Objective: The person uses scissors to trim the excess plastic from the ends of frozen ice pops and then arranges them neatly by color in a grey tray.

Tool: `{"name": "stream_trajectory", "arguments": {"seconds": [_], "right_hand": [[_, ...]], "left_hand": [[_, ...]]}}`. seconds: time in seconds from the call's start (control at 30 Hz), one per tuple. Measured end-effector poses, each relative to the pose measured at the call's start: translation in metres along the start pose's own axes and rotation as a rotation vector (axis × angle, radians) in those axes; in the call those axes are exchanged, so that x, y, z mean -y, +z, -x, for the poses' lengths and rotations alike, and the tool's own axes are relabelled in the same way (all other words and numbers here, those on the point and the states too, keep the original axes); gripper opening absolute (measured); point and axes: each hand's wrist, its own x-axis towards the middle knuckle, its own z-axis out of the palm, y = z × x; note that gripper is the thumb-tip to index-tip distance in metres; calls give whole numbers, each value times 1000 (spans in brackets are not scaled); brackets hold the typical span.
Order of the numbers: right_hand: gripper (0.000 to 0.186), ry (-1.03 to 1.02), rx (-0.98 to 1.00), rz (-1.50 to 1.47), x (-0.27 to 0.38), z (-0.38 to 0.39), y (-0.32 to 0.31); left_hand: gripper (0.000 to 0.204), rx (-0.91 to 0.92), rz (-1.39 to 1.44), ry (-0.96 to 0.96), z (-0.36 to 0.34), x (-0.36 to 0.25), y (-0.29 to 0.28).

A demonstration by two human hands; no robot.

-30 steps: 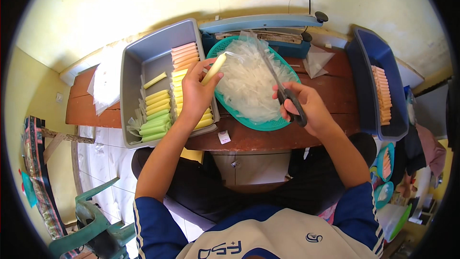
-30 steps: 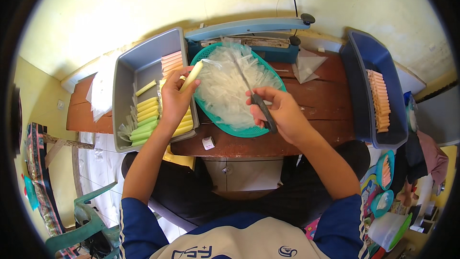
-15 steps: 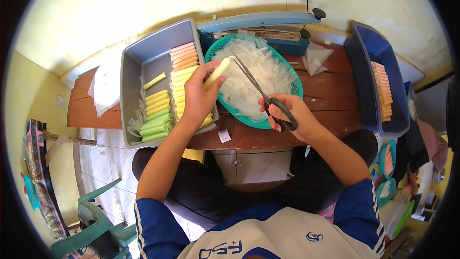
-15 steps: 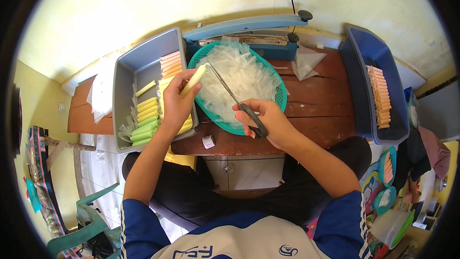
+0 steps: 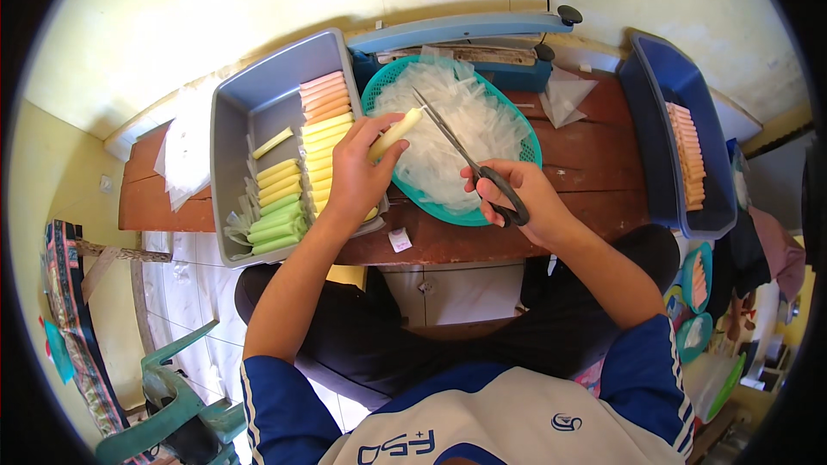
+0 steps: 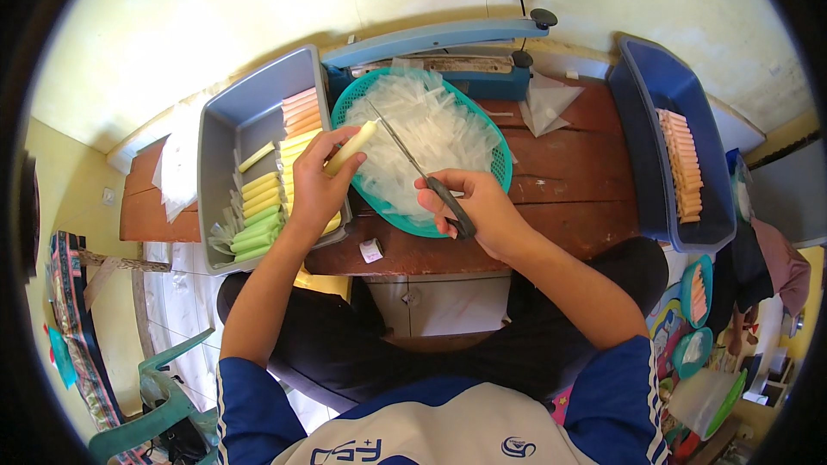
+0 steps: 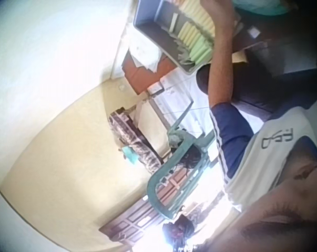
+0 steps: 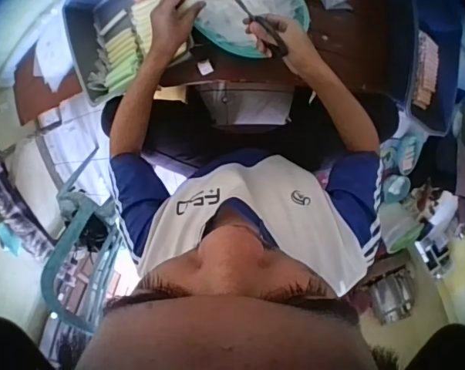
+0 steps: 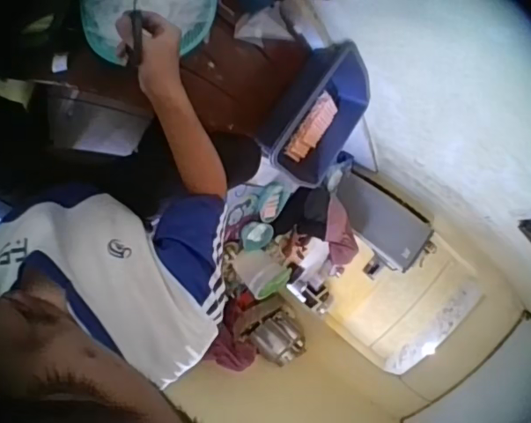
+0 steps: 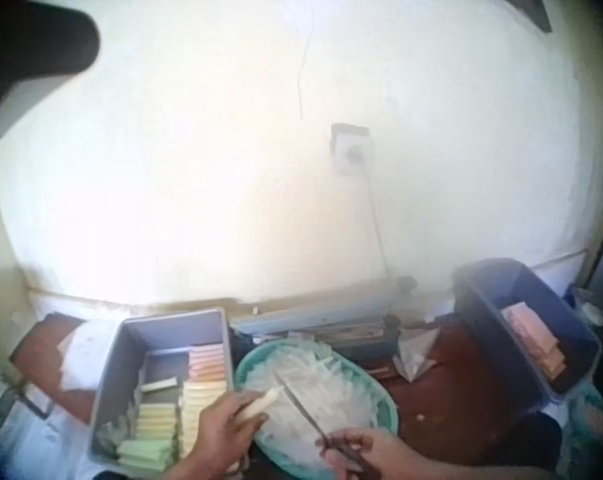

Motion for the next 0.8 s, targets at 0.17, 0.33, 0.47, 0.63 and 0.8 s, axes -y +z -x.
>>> {"name": "stream_trajectory", "arguments": {"seconds": [0.17,0.33,0.47,0.63,0.8], "right_hand": [[43,4,-12,2,-1,-1,0],[45,-1,-28,21,-2,-2,-1],[46,0,4,71,-3,-2,-5],[45,10,-4,78,-3,-3,-4],[44,-5,-24,102,-3,-3,-5]], "left_hand": [[31,12,-19,29,0,1,-1],[30,22,-47,59,0,1,-2],[30,45,-46,10,0,-3,-2],[31,29,-39,52,1,1,-2],[31,27,-48,67,1,3,-2]]}}
